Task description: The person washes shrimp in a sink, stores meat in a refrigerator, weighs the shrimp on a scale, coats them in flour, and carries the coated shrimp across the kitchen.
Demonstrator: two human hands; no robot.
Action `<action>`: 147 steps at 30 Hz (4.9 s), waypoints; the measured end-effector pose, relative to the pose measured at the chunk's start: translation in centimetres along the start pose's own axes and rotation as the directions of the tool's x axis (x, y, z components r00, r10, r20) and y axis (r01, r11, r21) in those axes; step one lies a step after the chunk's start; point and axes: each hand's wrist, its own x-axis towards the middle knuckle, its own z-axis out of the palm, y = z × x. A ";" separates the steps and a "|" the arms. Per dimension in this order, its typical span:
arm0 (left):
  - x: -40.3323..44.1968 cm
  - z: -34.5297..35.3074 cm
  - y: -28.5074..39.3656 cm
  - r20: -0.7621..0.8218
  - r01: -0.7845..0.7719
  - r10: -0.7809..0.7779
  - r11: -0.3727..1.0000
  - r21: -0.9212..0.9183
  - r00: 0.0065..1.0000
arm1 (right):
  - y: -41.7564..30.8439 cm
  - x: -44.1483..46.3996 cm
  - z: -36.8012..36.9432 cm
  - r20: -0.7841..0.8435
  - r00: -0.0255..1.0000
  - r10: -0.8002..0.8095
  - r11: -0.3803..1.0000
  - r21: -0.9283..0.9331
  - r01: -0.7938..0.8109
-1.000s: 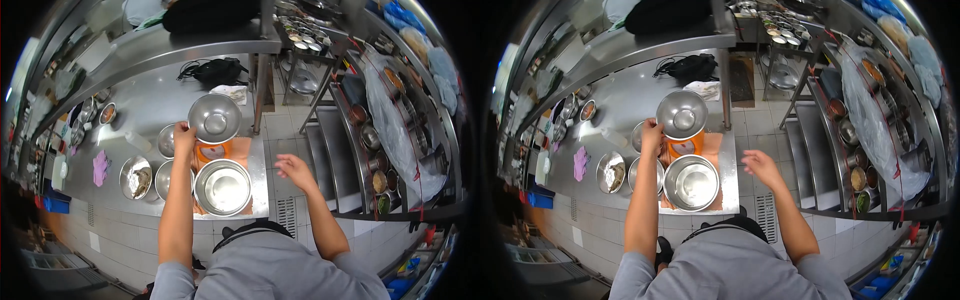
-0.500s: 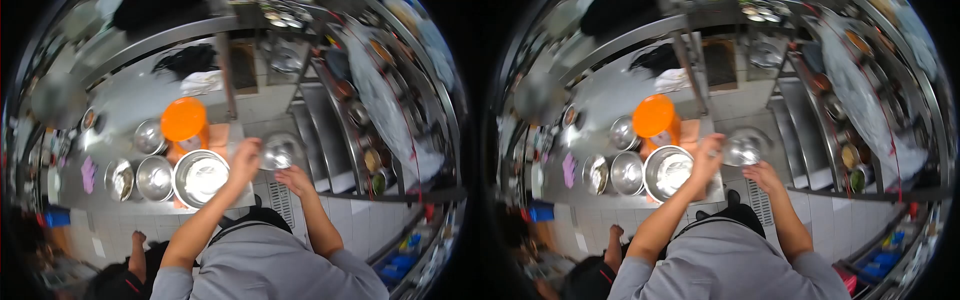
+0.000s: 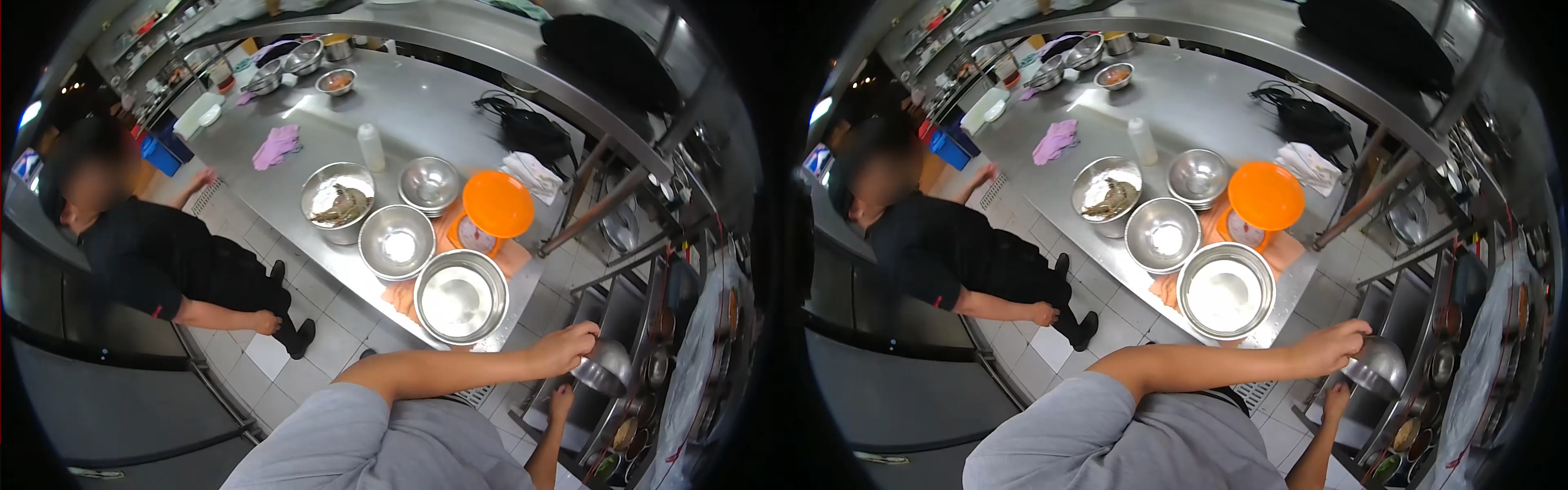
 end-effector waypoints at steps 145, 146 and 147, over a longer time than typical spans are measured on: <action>-39.8 -78.1 -8.3 -0.535 0.432 -0.821 0.564 -0.704 0.201 | -85.0 -0.9 20.4 0.273 0.890 -0.365 0.931 0.083 0.356; -39.8 -78.1 -8.4 -0.533 0.434 -0.822 0.563 -0.704 0.201 | -84.0 -0.3 22.7 0.332 0.864 -0.379 0.914 -0.014 0.406; -39.7 -78.1 -8.5 -0.531 0.435 -0.822 0.562 -0.703 0.204 | -84.1 -0.4 23.3 0.383 0.852 -0.358 0.907 -0.072 0.414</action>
